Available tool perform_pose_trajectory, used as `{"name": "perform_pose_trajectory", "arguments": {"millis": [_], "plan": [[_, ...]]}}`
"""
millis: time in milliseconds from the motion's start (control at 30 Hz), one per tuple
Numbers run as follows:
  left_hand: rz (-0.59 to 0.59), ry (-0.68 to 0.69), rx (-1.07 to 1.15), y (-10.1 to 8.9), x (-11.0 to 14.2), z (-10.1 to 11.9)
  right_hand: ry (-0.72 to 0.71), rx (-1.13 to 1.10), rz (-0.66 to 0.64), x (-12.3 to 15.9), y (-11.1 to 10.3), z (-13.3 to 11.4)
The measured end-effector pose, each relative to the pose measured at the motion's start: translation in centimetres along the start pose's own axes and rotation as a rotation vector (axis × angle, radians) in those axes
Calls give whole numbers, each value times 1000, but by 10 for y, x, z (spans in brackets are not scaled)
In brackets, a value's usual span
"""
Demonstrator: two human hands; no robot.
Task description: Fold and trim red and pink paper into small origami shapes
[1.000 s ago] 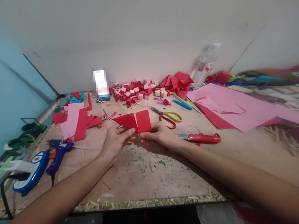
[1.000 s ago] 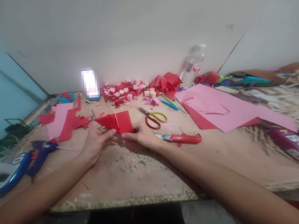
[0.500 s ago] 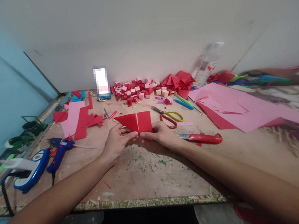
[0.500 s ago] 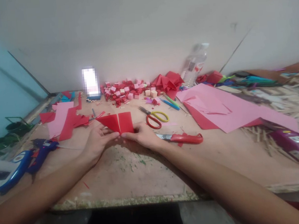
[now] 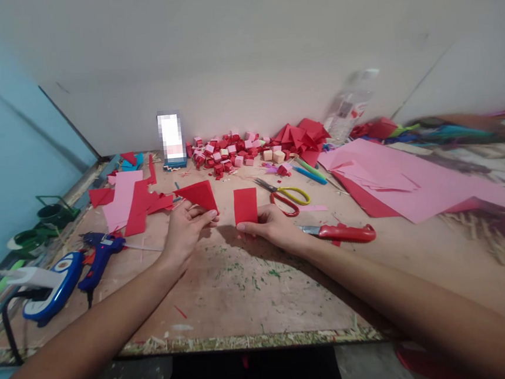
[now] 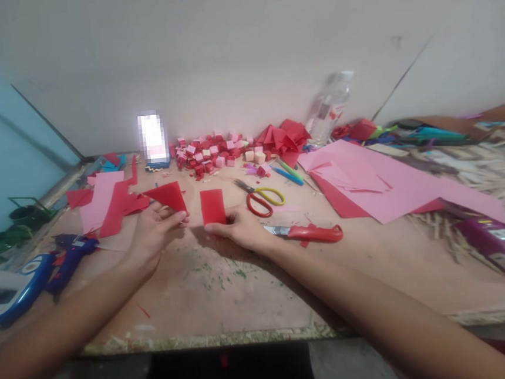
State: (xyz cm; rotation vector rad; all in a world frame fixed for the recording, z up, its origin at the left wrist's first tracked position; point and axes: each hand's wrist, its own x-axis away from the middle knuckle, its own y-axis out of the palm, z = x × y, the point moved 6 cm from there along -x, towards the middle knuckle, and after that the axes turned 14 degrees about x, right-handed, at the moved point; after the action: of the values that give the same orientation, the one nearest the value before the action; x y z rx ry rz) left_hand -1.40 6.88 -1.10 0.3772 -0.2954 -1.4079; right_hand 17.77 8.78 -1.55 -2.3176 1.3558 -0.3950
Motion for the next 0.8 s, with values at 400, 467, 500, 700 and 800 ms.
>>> {"name": "perform_pose_trajectory", "arguments": {"millis": [400,467,500,700,800], "plan": [[-237,-46,-417,17,15,-14,-73,-47,56,1,-2,-5],[-221,95,-491,16,14,-4,-32,-6,119,1,-4,-3],[-220,166,-515,16,14,1,-30,25,139,1,-5,-3],[-347,315,-590,29,27,9,-339,265,44,5,10,-16],[-378,395,-624,33,30,12,-356,284,35,7,13,-18]]}}
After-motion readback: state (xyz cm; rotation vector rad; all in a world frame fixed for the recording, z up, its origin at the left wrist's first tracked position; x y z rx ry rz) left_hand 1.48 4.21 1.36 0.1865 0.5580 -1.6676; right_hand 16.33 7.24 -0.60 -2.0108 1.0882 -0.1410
